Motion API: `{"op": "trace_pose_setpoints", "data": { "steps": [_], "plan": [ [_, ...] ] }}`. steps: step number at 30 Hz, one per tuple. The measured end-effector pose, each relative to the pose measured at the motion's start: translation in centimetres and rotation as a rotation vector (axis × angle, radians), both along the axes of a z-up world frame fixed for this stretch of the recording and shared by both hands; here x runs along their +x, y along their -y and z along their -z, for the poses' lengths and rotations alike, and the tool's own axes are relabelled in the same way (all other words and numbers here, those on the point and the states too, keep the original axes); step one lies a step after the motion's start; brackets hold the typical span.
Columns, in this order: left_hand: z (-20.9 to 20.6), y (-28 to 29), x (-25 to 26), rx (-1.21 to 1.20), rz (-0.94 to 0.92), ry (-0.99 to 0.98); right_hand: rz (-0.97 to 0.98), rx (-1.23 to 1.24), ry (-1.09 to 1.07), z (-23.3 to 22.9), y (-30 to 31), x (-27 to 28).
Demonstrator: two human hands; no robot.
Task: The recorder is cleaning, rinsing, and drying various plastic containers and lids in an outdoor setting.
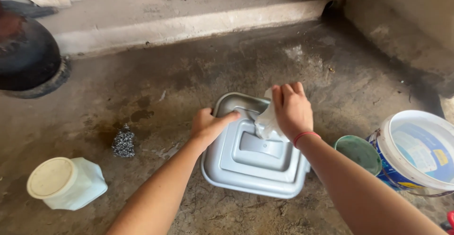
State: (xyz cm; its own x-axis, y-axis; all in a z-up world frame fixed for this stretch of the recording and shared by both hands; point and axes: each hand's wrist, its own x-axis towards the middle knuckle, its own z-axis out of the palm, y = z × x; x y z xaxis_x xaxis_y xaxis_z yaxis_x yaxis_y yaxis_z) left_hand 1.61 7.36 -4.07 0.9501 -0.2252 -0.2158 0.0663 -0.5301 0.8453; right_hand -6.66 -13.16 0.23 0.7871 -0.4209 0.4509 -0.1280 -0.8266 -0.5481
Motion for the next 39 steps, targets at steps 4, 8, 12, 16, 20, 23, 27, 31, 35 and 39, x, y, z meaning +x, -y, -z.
{"op": "trace_pose_setpoints", "data": {
  "steps": [4, 8, 12, 16, 20, 23, 27, 31, 35, 39],
  "plan": [
    [2.7, -0.6, -0.1, 0.001, -0.117, -0.167, 0.018, 0.109, -0.22, 4.2, -0.2, 1.6],
    [6.5, -1.6, 1.0, 0.069, -0.25, -0.213, -0.126, 0.193, -0.384, 8.4, -0.6, 2.9],
    [15.1, -3.1, 3.5, 0.301, -0.136, -0.168, -0.09, 0.289, -0.332, 9.7, -1.7, 3.2],
    [13.8, -2.8, 2.2, 0.395, -0.131, -0.284, -0.24, 0.515, -0.645, 13.1, -1.2, 4.0],
    [12.0, -1.1, 1.4, 0.547, -0.008, -0.166, -0.256, 0.404, -0.789, 14.7, -1.3, 3.7],
    [11.1, 0.0, 0.8, 0.533, 0.094, -0.065, -0.227, 0.394, -0.637, 15.2, -0.4, 3.8],
    [11.3, 1.5, -0.1, 0.499, 0.197, 0.106, -0.188, 0.256, -0.591, 11.0, 0.3, 2.3],
    [9.4, 3.5, -0.8, 0.512, 0.252, 0.192, -0.134, 0.171, -0.474, 9.1, 2.4, 0.4],
    [7.2, 6.0, -1.9, 0.535, 0.358, 0.317, 0.067, -0.046, -0.551, 6.5, 4.7, -1.7],
    [5.3, 8.9, -3.2, 0.547, 0.503, 0.431, 0.335, -0.137, -0.659, 7.4, 8.0, -3.8]
  ]
}}
